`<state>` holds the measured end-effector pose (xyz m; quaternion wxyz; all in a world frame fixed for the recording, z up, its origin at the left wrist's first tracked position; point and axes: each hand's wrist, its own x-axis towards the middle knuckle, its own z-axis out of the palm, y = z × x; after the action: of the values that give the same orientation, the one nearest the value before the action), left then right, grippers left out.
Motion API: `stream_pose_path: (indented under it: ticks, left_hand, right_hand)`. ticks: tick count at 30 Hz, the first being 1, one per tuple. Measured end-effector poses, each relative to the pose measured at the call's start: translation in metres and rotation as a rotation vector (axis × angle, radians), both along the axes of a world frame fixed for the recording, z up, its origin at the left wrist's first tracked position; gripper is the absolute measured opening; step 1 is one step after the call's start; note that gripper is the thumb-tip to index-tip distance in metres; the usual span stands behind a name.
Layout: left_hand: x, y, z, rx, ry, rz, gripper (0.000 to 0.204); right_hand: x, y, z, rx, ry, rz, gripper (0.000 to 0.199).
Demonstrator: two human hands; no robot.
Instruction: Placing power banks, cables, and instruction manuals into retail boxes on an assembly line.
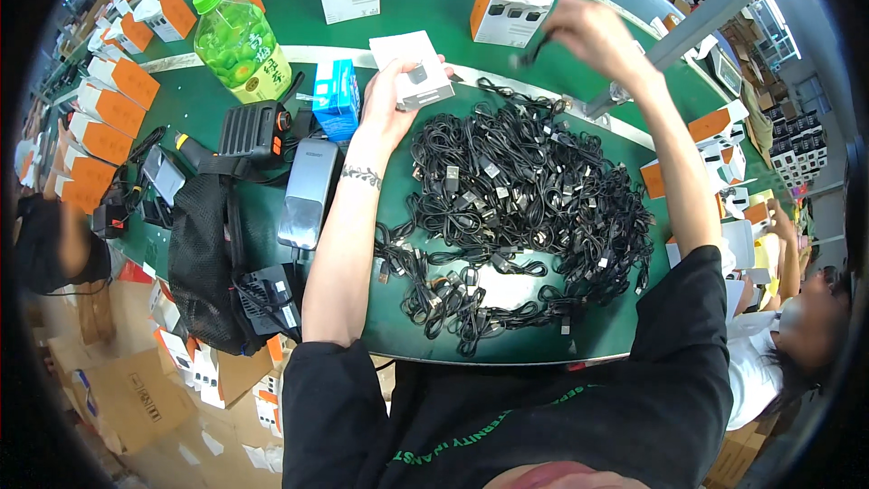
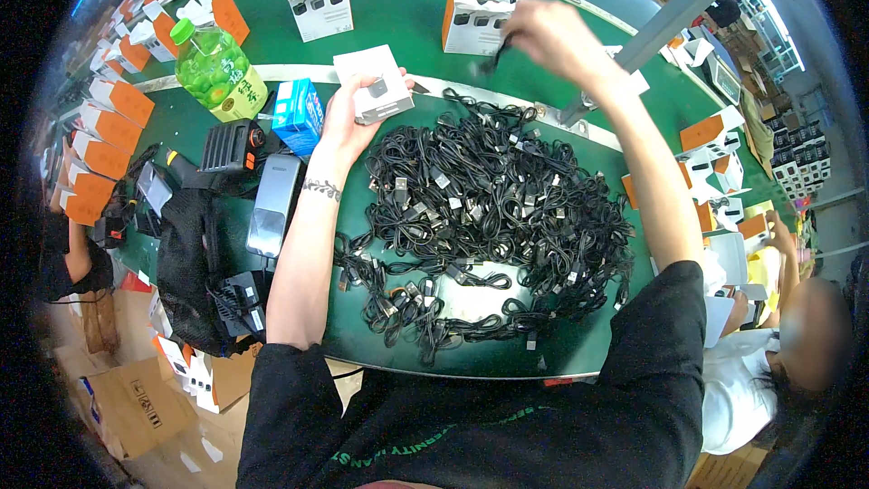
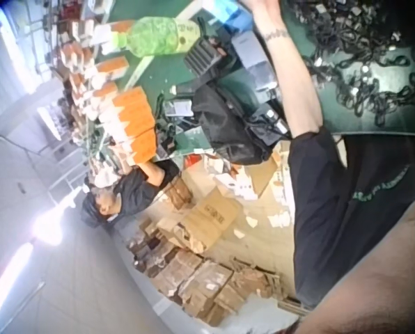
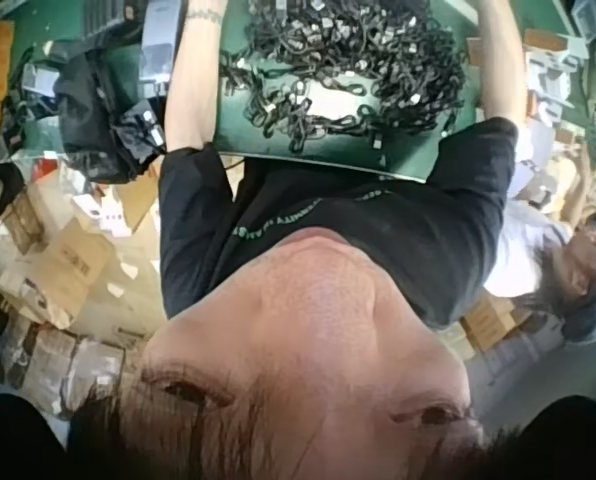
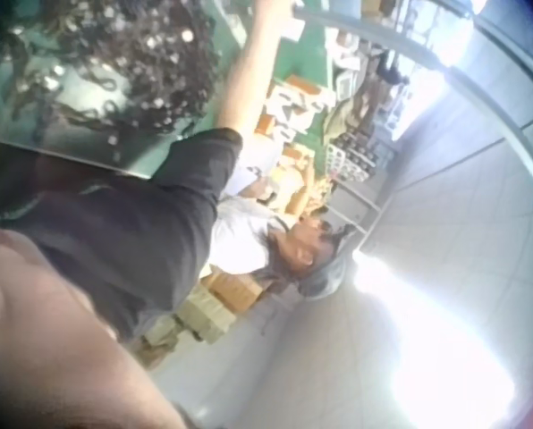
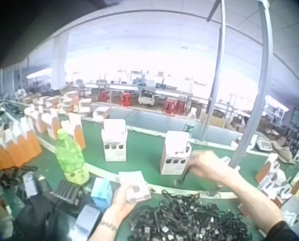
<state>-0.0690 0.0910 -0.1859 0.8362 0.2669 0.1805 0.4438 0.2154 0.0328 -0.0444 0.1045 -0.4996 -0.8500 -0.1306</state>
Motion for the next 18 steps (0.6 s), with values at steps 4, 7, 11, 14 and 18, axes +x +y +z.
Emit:
stream_pose_path:
  ticks: [4,7,11,14,18]
  left_hand:
    - [-0.002,0.002,-0.001,0.049,-0.010,-0.007,0.056]
    - [0.006,0.001,-0.004,0.032,-0.006,-0.005,0.055]
    - [0.008,0.001,-0.007,0.008,-0.011,-0.021,0.055]
    - [0.009,-0.002,-0.003,0.043,-0.002,-0.040,0.056]
    - [-0.005,0.001,-0.008,0.125,0.001,-0.046,0.051]
  right_hand:
    - [0.016,0.040,0.025,0.264,0.248,-0.217,0.024]
    - [0.035,0.074,0.010,0.325,0.156,-0.295,0.016]
    - [0.038,0.089,-0.027,0.338,-0.216,-0.331,0.011]
    - [0.043,0.088,-0.033,0.399,-0.337,-0.231,0.009]
    - [0.015,0.077,-0.019,0.381,-0.474,-0.373,0.011]
